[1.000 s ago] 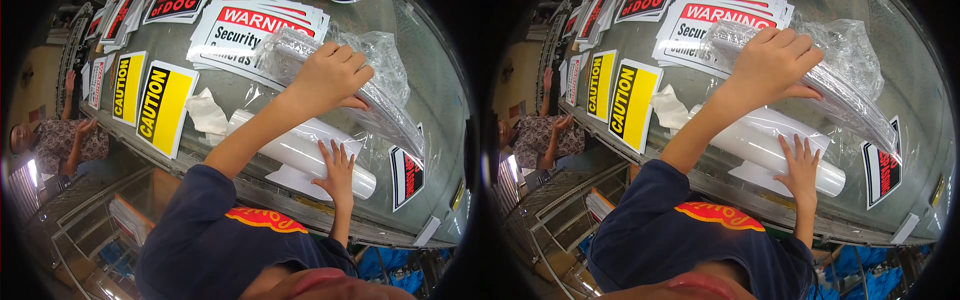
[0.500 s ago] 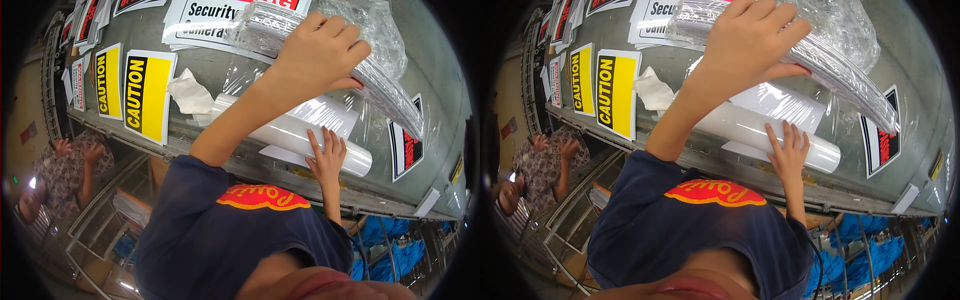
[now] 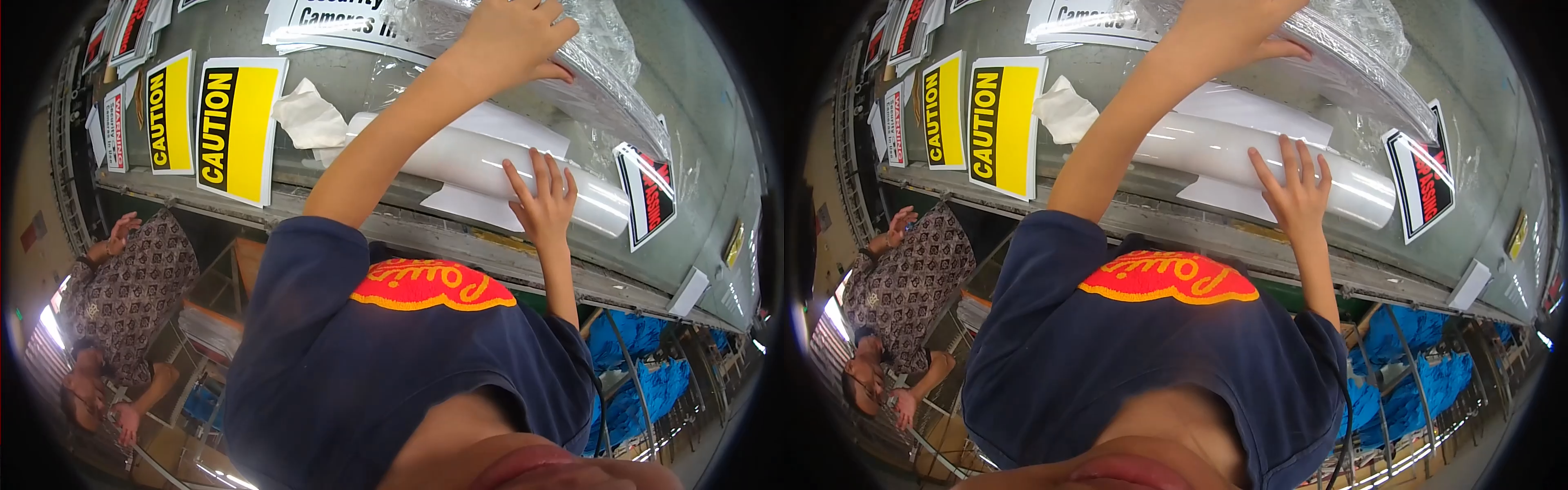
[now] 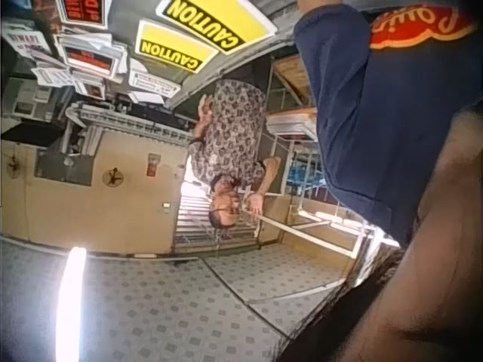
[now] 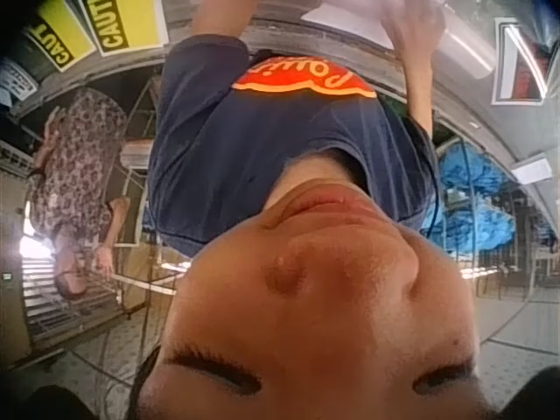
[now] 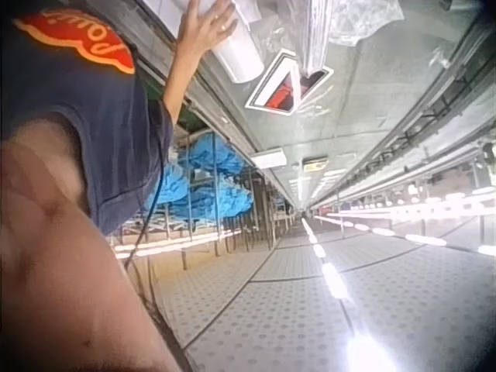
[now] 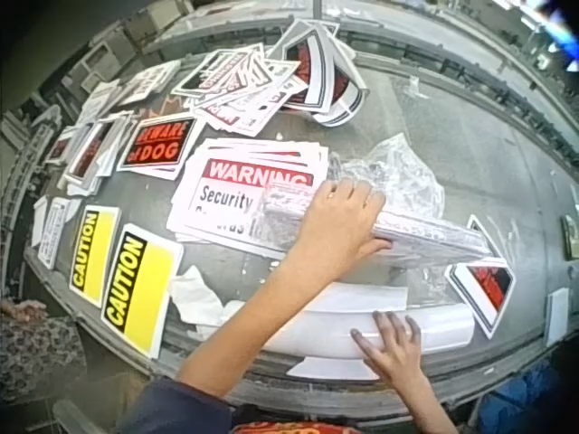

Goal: Wrapping printed signs in plastic and then sorting blue fabric items on a table.

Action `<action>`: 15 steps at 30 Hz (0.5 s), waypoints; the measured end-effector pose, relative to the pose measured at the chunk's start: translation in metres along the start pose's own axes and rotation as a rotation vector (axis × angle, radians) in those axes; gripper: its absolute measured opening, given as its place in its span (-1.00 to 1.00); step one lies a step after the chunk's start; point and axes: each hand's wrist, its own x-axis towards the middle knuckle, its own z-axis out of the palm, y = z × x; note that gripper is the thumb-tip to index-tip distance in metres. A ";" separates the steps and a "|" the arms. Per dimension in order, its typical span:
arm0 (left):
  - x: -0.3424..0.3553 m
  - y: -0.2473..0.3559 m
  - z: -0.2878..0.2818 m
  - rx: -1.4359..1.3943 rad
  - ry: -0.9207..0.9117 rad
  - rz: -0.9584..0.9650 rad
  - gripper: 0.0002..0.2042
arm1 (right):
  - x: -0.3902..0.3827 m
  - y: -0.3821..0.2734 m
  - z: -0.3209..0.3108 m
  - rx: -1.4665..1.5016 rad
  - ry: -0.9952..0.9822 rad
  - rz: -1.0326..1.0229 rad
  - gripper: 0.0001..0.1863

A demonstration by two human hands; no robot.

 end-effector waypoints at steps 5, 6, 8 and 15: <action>0.001 0.001 0.001 -0.023 0.015 -0.011 -0.54 | 0.000 0.012 0.031 0.122 -0.069 0.022 -0.01; 0.003 0.003 0.003 -0.038 0.009 -0.004 -0.53 | -0.005 0.013 0.038 0.163 -0.086 0.046 -0.01; 0.003 0.003 0.000 -0.040 0.004 -0.002 -0.53 | -0.012 0.009 0.048 0.180 -0.063 0.063 -0.02; 0.005 -0.002 0.004 0.009 0.003 0.006 -0.51 | -0.009 0.010 0.024 0.224 0.104 0.185 -0.16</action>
